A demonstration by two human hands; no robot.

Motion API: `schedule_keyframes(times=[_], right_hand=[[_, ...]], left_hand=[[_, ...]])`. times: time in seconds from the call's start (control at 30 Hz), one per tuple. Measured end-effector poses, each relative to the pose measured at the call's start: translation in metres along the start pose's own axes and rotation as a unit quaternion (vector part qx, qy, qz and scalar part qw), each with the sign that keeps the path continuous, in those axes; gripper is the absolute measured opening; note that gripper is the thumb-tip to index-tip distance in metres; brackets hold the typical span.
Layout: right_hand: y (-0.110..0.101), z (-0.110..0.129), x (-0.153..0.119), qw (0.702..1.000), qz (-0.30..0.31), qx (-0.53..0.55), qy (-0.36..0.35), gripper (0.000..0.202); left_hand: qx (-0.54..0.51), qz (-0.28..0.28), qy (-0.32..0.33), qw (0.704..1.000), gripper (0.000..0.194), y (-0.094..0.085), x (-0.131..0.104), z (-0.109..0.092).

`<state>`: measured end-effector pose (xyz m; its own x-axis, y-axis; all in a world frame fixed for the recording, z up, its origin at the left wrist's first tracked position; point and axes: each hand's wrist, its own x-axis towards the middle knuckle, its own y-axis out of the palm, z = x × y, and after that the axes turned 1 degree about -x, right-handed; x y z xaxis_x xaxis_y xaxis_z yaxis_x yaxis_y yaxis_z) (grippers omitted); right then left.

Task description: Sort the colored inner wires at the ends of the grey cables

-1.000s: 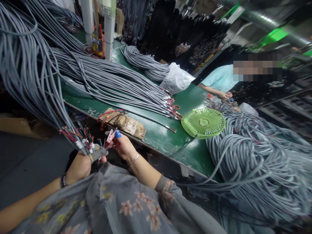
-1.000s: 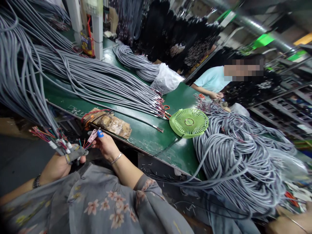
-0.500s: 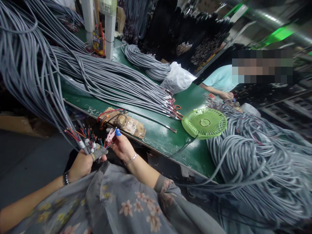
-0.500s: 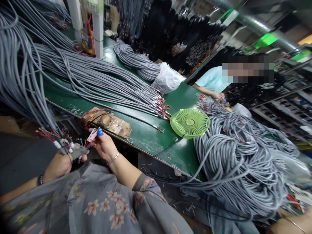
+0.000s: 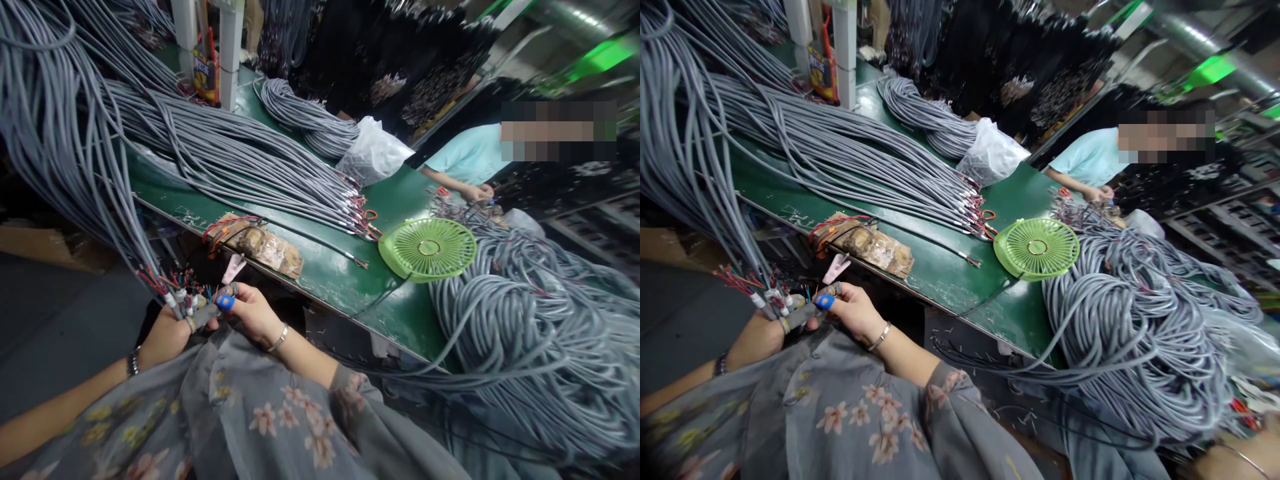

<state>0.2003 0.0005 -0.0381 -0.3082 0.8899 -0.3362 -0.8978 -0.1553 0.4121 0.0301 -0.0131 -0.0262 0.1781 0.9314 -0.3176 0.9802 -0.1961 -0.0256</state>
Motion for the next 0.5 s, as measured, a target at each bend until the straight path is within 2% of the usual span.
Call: schedule_keyframes(times=[0.07, 0.2, 0.3, 0.5], right_hand=[[0.002, 0.002, 0.000, 1.000, -0.003, -0.019, -0.011, 0.050], [0.000, 0.005, 0.000, 0.999, 0.032, -0.040, -0.013, 0.046], [0.000, 0.006, 0.000, 0.998, 0.040, -0.042, -0.011, 0.044], [0.005, 0.004, 0.001, 0.999, -0.037, -0.032, -0.013, 0.046]], left_hand=[[0.039, 0.021, 0.017, 0.999, 0.035, 0.000, 0.000, -0.010], [0.088, 0.067, -0.001, 0.994, 0.034, 0.000, 0.000, -0.027], [0.081, 0.065, 0.012, 0.995, 0.034, 0.000, 0.001, -0.032], [0.034, 0.022, 0.003, 0.999, 0.037, 0.003, -0.001, -0.024]])
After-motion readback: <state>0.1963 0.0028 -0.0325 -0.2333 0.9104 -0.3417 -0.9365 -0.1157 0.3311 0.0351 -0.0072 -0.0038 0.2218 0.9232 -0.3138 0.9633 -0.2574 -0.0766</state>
